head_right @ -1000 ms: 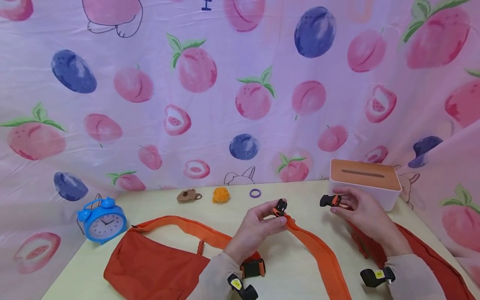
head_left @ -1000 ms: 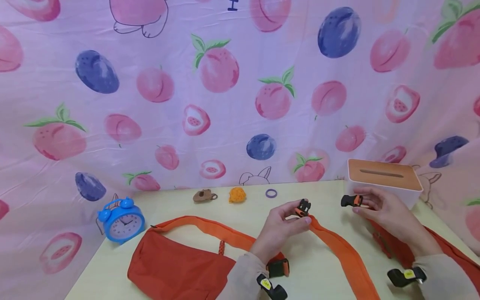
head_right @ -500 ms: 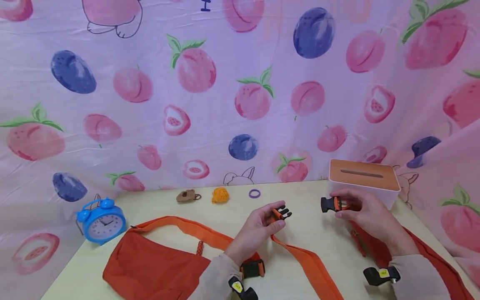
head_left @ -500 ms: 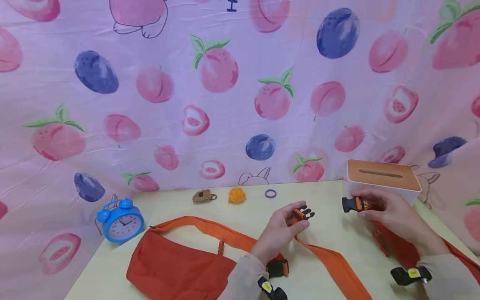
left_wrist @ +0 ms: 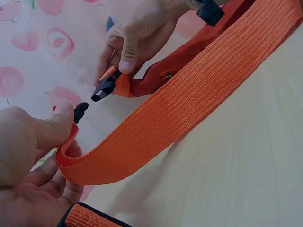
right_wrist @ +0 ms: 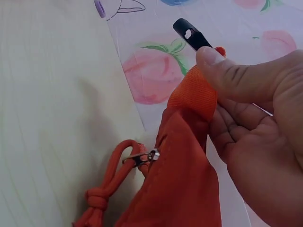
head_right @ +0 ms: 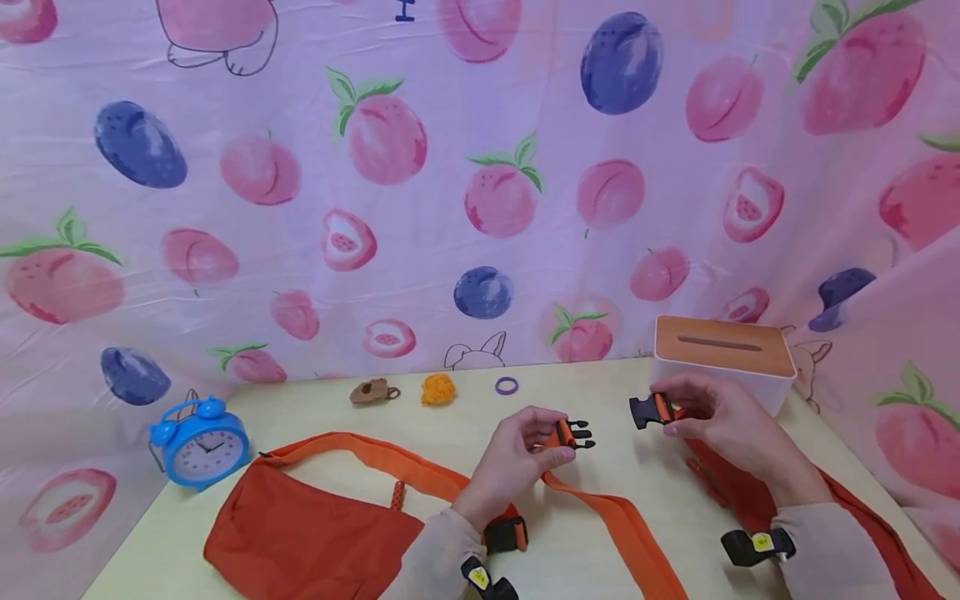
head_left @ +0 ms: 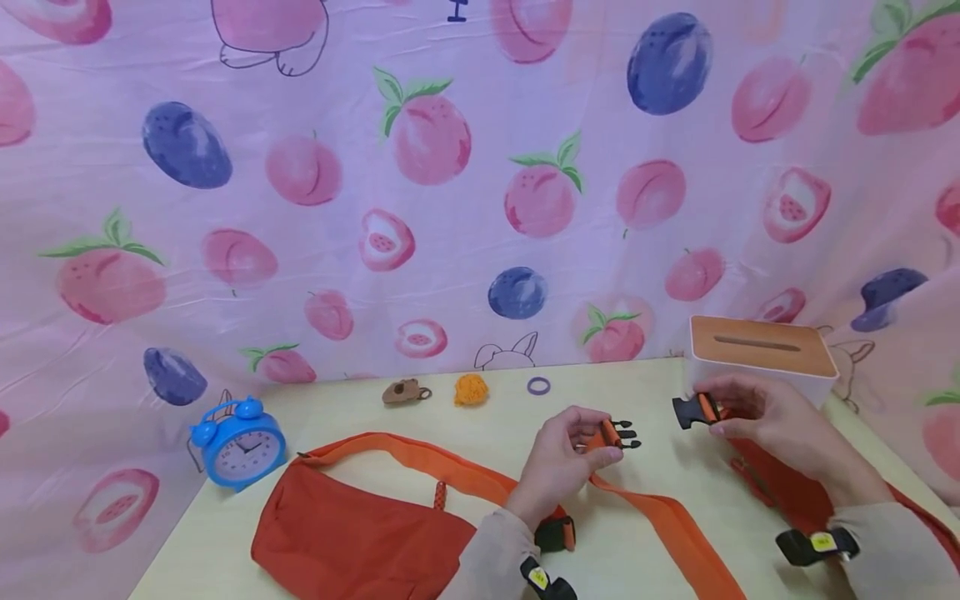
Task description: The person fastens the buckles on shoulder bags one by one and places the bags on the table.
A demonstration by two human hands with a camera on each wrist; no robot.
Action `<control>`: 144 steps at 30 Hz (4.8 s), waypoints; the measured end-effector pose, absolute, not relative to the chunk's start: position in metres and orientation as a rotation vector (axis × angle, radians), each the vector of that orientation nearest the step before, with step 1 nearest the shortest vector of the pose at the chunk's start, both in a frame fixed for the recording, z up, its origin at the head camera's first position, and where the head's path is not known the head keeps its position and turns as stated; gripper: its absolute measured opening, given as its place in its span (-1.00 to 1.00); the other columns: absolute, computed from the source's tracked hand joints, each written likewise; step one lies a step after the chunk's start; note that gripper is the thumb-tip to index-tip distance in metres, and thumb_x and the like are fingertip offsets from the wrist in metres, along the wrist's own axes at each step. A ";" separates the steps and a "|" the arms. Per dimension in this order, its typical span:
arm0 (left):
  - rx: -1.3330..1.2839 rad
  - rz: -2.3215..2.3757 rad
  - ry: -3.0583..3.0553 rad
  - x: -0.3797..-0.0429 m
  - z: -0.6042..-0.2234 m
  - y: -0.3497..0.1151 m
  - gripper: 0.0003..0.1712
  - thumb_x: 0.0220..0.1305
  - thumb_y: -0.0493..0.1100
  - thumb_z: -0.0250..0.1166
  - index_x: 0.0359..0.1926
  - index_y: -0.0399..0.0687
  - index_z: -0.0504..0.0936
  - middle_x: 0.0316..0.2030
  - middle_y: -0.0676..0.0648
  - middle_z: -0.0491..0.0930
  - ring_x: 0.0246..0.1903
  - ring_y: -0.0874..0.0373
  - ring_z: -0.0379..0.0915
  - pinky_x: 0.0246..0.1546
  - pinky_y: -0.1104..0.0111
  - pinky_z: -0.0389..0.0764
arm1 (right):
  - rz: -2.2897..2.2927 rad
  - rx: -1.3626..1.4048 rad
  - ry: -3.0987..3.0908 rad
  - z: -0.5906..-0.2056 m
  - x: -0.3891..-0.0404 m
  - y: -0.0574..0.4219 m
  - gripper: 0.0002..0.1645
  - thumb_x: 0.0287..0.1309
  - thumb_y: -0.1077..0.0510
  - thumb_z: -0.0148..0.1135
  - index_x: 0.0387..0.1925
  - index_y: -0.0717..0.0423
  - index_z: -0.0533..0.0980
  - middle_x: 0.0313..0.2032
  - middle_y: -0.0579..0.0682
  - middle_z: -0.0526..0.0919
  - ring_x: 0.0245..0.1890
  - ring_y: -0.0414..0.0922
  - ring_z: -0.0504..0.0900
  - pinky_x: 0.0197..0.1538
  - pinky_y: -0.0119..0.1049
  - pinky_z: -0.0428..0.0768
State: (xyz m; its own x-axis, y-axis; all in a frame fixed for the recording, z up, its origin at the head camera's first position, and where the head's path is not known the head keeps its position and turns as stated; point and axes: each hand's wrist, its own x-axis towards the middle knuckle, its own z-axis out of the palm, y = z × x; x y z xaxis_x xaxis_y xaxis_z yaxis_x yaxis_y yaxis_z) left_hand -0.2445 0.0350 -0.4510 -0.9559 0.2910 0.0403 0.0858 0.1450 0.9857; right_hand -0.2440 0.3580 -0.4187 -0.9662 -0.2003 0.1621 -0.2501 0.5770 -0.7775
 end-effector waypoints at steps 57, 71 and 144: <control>0.497 1.934 2.504 -0.233 -0.443 0.048 -0.43 0.05 0.00 0.83 0.10 0.51 0.90 -0.12 0.44 0.79 -0.09 0.34 0.63 -0.06 0.37 0.59 | 1.596 0.642 -2.690 -0.407 -0.232 0.328 -0.40 0.29 0.19 0.62 0.34 0.03 0.69 0.12 0.06 0.82 0.07 -0.01 0.79 0.06 -0.22 0.80; 0.574 1.929 2.479 -0.235 -0.443 0.043 -0.46 0.07 0.00 0.83 0.11 0.45 0.91 -0.19 0.38 0.79 -0.13 0.35 0.62 -0.08 0.40 0.61 | 1.673 0.755 -2.639 -0.409 -0.233 0.326 -0.40 0.31 0.24 0.60 0.35 0.16 0.67 0.12 0.08 0.84 0.03 0.00 0.83 0.02 -0.16 0.85; 0.771 1.980 2.624 -0.245 -0.416 0.021 -0.08 0.17 0.26 0.68 0.53 0.61 0.53 0.47 0.34 0.50 0.46 0.29 0.36 0.46 0.00 0.50 | 0.813 0.608 -2.562 -0.375 -0.221 0.293 -0.19 0.37 0.01 0.60 0.57 -0.07 0.50 0.44 0.15 0.53 0.11 0.12 0.72 -0.02 -0.02 0.82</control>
State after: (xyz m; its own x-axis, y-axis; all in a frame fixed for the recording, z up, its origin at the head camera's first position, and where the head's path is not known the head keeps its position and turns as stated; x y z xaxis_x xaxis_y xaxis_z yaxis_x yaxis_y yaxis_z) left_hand -0.2449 0.0209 -0.4164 -0.8696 0.2136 0.4451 0.4866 0.2186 0.8458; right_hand -0.2206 0.2927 -0.3746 -0.8328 -0.2841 0.4751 -0.5060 0.7387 -0.4452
